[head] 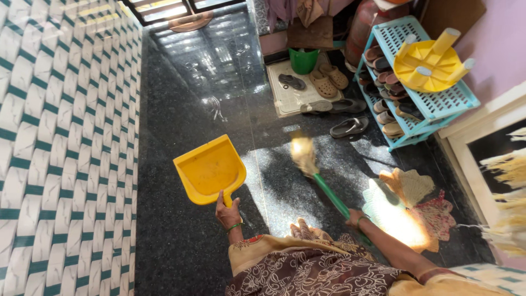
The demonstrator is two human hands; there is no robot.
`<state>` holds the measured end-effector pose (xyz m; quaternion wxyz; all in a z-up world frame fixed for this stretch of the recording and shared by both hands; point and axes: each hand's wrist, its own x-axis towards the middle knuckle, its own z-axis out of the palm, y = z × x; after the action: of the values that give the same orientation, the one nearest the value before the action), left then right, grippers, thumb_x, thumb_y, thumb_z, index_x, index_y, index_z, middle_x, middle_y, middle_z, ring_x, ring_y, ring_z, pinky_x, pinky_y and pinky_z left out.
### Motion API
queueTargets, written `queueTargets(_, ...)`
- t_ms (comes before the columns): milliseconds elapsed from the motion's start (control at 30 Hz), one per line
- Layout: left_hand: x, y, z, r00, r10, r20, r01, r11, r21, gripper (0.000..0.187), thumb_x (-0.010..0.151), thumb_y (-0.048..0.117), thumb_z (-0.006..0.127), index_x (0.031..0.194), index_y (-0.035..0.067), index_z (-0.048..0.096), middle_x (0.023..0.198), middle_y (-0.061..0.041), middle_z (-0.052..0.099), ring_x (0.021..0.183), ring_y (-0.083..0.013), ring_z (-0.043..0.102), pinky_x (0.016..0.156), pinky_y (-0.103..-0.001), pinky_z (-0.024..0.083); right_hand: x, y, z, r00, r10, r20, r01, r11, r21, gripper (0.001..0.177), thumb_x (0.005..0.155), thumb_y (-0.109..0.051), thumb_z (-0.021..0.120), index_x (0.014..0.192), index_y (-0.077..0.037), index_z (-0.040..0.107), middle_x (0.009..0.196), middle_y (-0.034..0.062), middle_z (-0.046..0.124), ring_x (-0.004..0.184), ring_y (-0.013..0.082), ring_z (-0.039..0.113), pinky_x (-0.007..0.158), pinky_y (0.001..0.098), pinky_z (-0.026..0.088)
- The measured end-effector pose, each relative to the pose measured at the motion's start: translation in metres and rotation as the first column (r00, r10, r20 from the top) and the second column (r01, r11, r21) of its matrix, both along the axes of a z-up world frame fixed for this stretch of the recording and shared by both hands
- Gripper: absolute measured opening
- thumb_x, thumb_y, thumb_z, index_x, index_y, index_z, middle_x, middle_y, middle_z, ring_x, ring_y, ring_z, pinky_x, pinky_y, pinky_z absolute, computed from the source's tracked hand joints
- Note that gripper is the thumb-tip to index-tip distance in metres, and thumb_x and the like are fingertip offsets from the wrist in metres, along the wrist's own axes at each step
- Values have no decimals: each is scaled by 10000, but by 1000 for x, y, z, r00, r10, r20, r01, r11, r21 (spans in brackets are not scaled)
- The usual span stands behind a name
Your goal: The person sweeps a dark polished floor with a long-handled broom while holding a yellow dustpan in the other hand.
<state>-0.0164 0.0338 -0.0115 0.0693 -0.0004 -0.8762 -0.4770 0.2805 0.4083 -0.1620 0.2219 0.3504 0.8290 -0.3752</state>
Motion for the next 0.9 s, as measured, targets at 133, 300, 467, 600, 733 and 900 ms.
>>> queueTargets(133, -10, -2, 1, 999, -39, -1, 39, 999, 7, 780, 651, 73, 891, 1376, 26, 607, 1249, -235, 687, 1118, -372, 682, 967, -407, 523, -8, -13, 10, 985, -99, 144, 117, 986, -117, 444, 861, -142, 757, 1291, -128, 645, 887, 125, 766, 671, 216, 713, 622, 405, 591)
queueTargets(300, -19, -3, -8, 995, -78, -65, 77, 997, -13, 759, 642, 39, 854, 1358, 6, 604, 1268, -244, 679, 1153, -391, 666, 1002, -416, 509, -3, -33, 23, 855, -475, 207, 518, 802, -298, 446, 996, -309, 505, 1347, -103, 686, 840, 180, 705, 602, 248, 536, 528, 411, 436)
queueTargets(467, -13, -11, -10, 994, -103, -41, 102, 995, -24, 744, 652, 44, 848, 1353, 8, 602, 1261, -242, 679, 1157, -389, 664, 1009, -421, 512, 17, -53, 62, 883, -413, 224, 466, 828, -313, 441, 1065, -371, 443, 1325, -130, 706, 848, 138, 546, 524, 180, 399, 482, 347, 375)
queueTargets(600, -7, -21, -10, 996, -85, 21, 85, 996, -11, 757, 654, 54, 850, 1367, 20, 596, 1258, -235, 679, 1151, -384, 667, 997, -424, 521, 48, -65, 136, 891, -383, 245, 447, 834, -322, 456, 1106, -408, 406, 1312, -147, 718, 853, 113, 450, 477, 139, 317, 455, 308, 339)
queueTargets(733, -4, -32, -13, 995, -95, -15, 95, 995, 5, 753, 665, 48, 848, 1371, 10, 590, 1272, -246, 668, 1157, -398, 659, 996, -434, 515, 79, -66, 149, 976, -186, 113, 207, 954, -217, 423, 944, -144, 593, 1362, -204, 605, 910, 86, 654, 574, 99, 521, 516, 267, 453)
queueTargets(900, -5, -36, -19, 995, -86, -47, 86, 996, -11, 744, 655, 44, 844, 1352, -4, 591, 1275, -254, 661, 1172, -412, 646, 1016, -439, 504, 105, -56, 96, 992, -41, 119, 59, 986, -154, 494, 892, -132, 671, 1373, -178, 570, 898, 49, 687, 606, 78, 585, 526, 252, 496)
